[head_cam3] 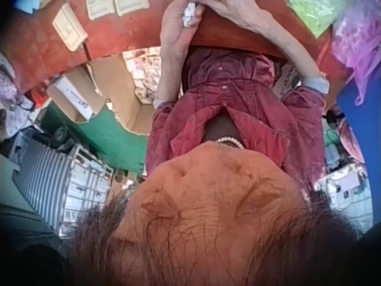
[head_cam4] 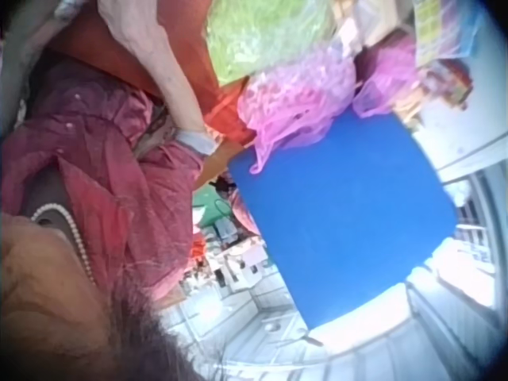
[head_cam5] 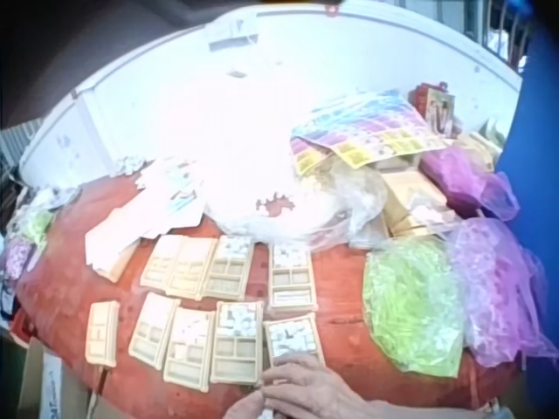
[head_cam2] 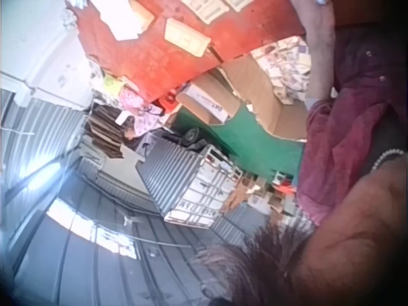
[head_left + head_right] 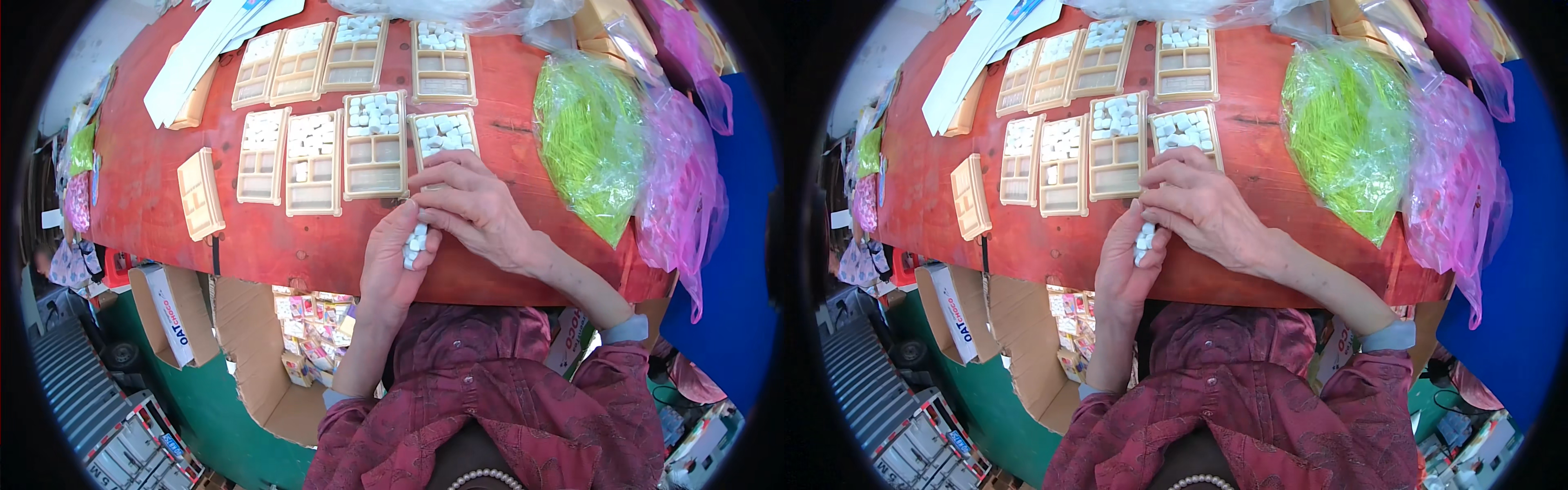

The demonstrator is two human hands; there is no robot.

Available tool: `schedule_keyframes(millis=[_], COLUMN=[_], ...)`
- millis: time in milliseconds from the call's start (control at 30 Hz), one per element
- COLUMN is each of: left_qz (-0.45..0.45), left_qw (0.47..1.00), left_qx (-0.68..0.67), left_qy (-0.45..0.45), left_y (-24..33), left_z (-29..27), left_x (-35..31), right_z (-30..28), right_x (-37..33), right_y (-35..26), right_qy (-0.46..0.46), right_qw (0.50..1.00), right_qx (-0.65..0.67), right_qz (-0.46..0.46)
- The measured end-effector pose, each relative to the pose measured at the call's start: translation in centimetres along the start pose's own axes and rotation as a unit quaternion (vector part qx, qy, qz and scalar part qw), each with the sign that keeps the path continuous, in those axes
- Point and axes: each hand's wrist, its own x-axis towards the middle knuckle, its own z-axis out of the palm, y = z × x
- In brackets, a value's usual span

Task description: Sorting and placing small white toy components from a plastic bag into compartmentalized plastic trays on a workbench.

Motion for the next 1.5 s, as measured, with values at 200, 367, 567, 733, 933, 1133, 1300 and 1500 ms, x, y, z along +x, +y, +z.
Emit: schedule_keyframes(millis=[200,367,567,733,933,1133,1300,1500], left_qz=[0.015,0.002,0.030,0.068,0.076,0.070,0.074,0.075], left_qw=[0.998,0.999,0.997,0.991,0.991,0.992,0.991,0.990], left_qx=[0.038,0.036,0.072,0.109,0.109,0.107,0.109,0.116], left_qy=[-0.043,-0.034,-0.017,0.025,0.008,0.010,0.017,0.007], left_y=[-0.4,-0.6,0.2,-0.5,-0.5,-0.6,-0.6,-0.6], left_z=[1.0,0.9,1.3,0.4,0.0,0.2,0.1,0.2], left_x=[0.4,1.1,1.2,1.4,1.5,1.5,1.5,1.6], right_z=[-1.4,-2.0,-2.6,-1.3,-0.1,0.2,-0.2,0.2], right_x=[0.6,1.1,2.7,2.9,2.9,2.7,2.5,2.2], right_y=[0.0,-0.3,2.0,4.6,4.5,5.0,4.1,4.8], right_qy=[-0.045,-0.042,0.085,0.107,0.122,0.128,0.170,0.149], right_qw=[0.993,0.999,0.989,0.977,0.977,0.976,0.978,0.981], right_qx=[0.104,0.011,-0.016,-0.094,-0.089,-0.166,-0.072,-0.109], right_qz=[0.040,0.026,0.117,0.159,0.149,0.059,0.098,0.056])
